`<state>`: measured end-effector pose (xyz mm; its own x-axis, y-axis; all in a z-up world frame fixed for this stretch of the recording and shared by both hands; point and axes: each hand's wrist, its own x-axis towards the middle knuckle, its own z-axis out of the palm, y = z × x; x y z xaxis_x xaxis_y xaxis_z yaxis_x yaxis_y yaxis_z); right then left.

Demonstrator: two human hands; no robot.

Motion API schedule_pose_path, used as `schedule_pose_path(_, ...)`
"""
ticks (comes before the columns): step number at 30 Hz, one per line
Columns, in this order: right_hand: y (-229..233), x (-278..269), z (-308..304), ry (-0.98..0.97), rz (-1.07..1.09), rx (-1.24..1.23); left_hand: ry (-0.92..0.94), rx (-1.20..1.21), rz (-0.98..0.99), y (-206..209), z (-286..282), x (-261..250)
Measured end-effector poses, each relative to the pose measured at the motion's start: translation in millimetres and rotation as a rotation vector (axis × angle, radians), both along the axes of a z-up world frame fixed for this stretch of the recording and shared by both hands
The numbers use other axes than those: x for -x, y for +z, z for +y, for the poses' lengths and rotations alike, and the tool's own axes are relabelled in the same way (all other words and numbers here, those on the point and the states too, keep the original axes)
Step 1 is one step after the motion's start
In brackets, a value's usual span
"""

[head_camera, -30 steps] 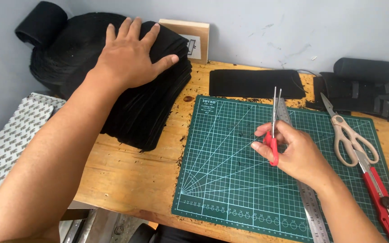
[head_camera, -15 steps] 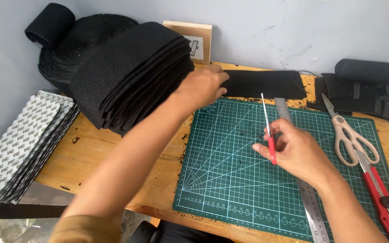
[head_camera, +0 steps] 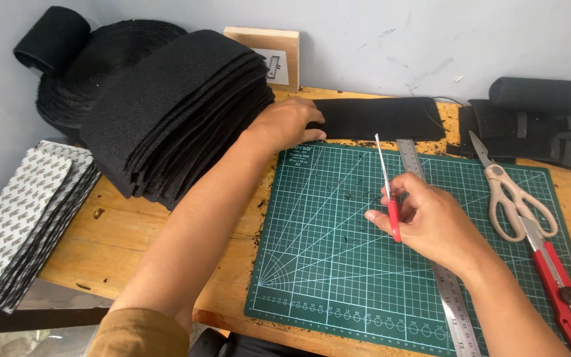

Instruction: Trimming the edges of black felt fabric pieces using scissors on a cutting mat.

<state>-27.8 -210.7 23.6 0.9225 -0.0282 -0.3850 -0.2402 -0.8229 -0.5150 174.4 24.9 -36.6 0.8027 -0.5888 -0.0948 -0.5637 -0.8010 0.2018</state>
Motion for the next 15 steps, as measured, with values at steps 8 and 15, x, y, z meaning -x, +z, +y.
schedule_pose_path(8,0,0,0,-0.011,0.003,-0.036,-0.018,0.023,-0.012,-7,0,-13)
schedule_pose_path(15,-6,0,-3,0.002,-0.05,-0.056,-0.027,-0.041,-0.102,-9,-3,-9)
